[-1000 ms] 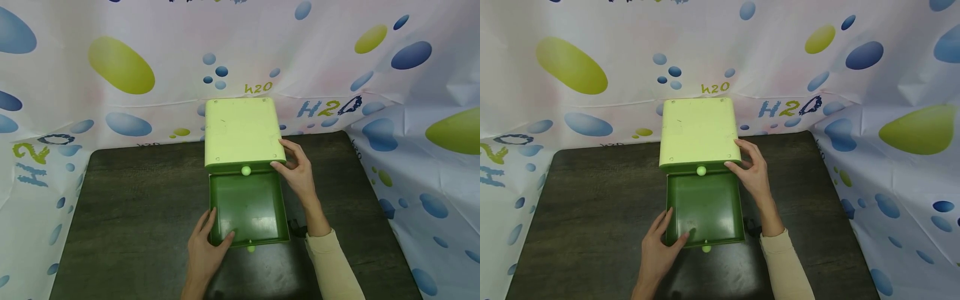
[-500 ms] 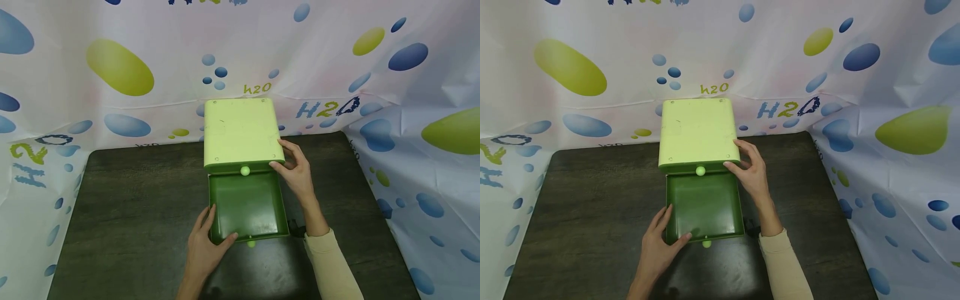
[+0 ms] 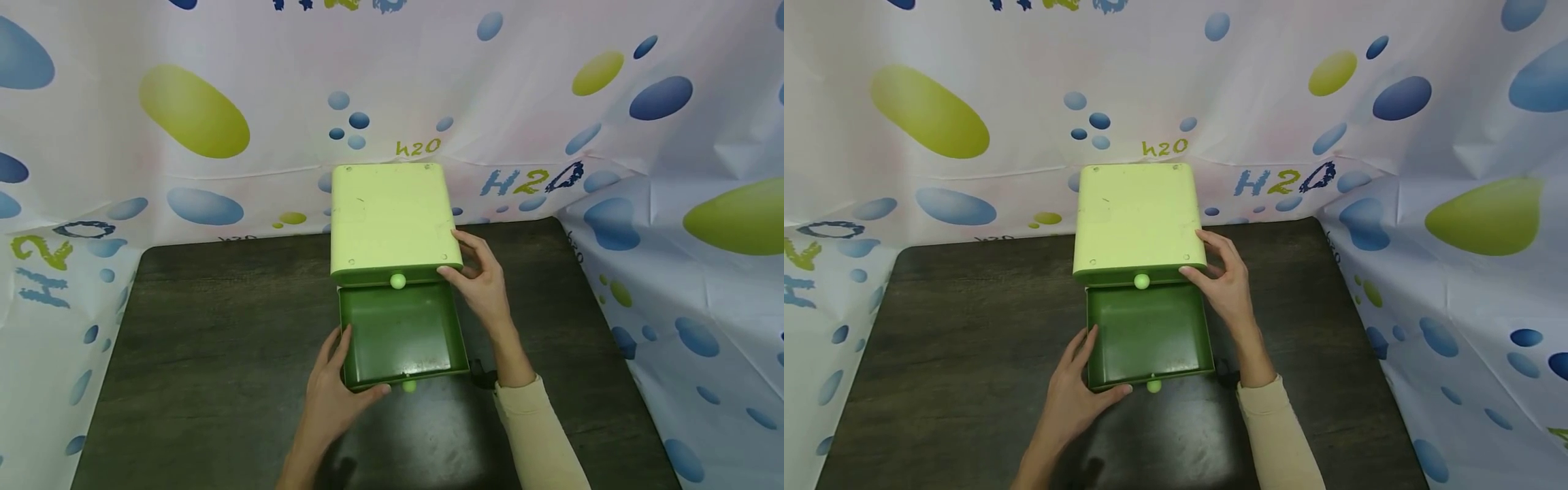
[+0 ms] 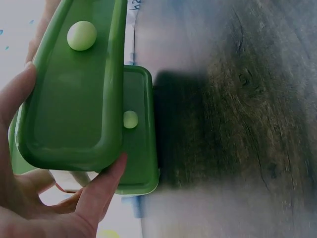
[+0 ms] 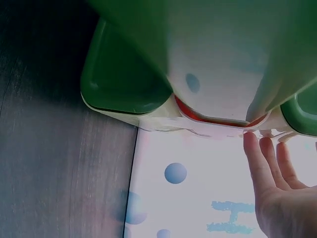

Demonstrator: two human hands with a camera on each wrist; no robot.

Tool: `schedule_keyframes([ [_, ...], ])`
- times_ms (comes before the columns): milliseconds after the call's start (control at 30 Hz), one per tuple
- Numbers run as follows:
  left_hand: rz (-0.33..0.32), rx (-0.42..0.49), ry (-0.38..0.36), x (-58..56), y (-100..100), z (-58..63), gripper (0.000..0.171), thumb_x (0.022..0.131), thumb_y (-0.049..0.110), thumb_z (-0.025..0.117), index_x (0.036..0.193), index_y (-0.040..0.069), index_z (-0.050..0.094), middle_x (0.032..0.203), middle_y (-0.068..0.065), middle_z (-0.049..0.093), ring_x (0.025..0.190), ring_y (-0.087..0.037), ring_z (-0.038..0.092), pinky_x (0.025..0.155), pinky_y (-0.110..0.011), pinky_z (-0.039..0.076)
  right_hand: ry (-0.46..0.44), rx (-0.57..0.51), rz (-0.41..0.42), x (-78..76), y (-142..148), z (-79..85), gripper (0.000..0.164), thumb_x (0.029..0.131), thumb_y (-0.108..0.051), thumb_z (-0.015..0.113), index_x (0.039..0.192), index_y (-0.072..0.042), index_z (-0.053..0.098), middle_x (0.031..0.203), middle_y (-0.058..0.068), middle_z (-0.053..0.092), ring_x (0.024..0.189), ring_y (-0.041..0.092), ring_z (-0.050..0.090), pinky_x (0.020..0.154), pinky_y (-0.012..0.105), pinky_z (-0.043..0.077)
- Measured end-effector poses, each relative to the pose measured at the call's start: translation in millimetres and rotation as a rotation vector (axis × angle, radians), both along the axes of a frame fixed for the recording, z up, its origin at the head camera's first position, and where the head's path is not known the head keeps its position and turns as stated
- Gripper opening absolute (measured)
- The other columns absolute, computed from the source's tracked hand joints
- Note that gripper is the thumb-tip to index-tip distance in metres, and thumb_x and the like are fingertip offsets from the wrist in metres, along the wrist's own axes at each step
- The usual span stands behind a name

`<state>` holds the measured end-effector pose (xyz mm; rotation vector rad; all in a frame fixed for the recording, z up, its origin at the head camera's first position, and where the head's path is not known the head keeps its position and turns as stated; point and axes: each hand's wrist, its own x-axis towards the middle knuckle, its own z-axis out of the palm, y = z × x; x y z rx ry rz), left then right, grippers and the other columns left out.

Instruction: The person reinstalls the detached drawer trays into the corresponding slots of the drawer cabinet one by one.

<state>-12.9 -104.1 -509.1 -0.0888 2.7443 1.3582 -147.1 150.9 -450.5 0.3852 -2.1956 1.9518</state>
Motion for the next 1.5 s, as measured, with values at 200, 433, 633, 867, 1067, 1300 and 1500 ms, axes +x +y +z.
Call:
schedule_keyframes([
  [200,0.013,0.026,0.021,-5.1,1.8,-2.5,0.117,0.065,0.057,0.088,0.157,0.015,0.03,0.16,-0.015,0.027,0.137,-0.044,0.039,0.094,-0.06,0.047,-0.031,0.01,0.031,1.4,2.3,4.0,0.06,0.088,0.009,0.069,0.144,0.003,0.047,0.144,0.019,0.045,0.126,0.042,0.049,0.08,0.023,0.054],
  [433,0.024,0.052,0.014,-6.2,2.5,-2.5,0.116,0.065,0.053,0.09,0.158,0.017,0.03,0.16,-0.014,0.026,0.136,-0.044,0.04,0.094,-0.059,0.047,-0.092,0.04,0.066,1.2,4.0,11.3,0.061,0.09,0.008,0.068,0.145,0.003,0.044,0.147,0.02,0.043,0.129,0.04,0.048,0.081,0.021,0.054],
  [633,0.039,0.047,0.015,-10.3,2.6,-2.6,0.113,0.066,0.052,0.09,0.157,0.02,0.032,0.159,-0.013,0.028,0.135,-0.044,0.041,0.093,-0.06,0.047,-0.14,0.103,0.096,2.0,6.7,13.5,0.061,0.093,0.003,0.066,0.148,0.0,0.039,0.152,0.018,0.037,0.132,0.038,0.046,0.084,0.021,0.053],
  [867,0.059,0.059,0.079,-17.5,2.0,-5.1,0.105,0.067,0.051,0.09,0.155,0.022,0.039,0.156,-0.014,0.033,0.131,-0.043,0.046,0.09,-0.059,0.048,-0.175,0.176,0.136,2.3,8.2,17.3,0.06,0.097,-0.003,0.064,0.149,-0.004,0.034,0.158,0.013,0.029,0.135,0.035,0.045,0.091,0.034,0.052],
  [1067,0.067,0.046,0.107,-18.6,3.0,-6.0,0.102,0.068,0.054,0.088,0.154,0.024,0.04,0.153,-0.012,0.036,0.128,-0.041,0.049,0.088,-0.058,0.048,-0.194,0.203,0.15,2.5,9.4,18.0,0.06,0.097,-0.005,0.063,0.149,-0.005,0.033,0.16,0.011,0.026,0.136,0.034,0.045,0.088,0.04,0.054],
  [1300,0.09,0.046,0.144,-19.9,2.6,-6.4,0.11,0.068,0.052,0.089,0.158,0.027,0.03,0.149,-0.012,0.041,0.12,-0.035,0.053,0.083,-0.053,0.049,-0.194,0.196,0.155,1.4,9.3,16.7,0.059,0.097,-0.004,0.063,0.148,-0.004,0.033,0.159,0.012,0.027,0.135,0.035,0.046,0.087,0.037,0.055],
  [1500,0.109,0.009,0.127,-23.7,2.9,-5.5,0.119,0.068,0.057,0.087,0.16,0.026,0.019,0.146,-0.012,0.044,0.108,-0.03,0.055,0.08,-0.05,0.049,-0.188,0.215,0.141,1.8,10.4,15.9,0.059,0.097,-0.005,0.064,0.148,-0.004,0.034,0.159,0.013,0.027,0.135,0.037,0.045,0.089,0.047,0.053],
])
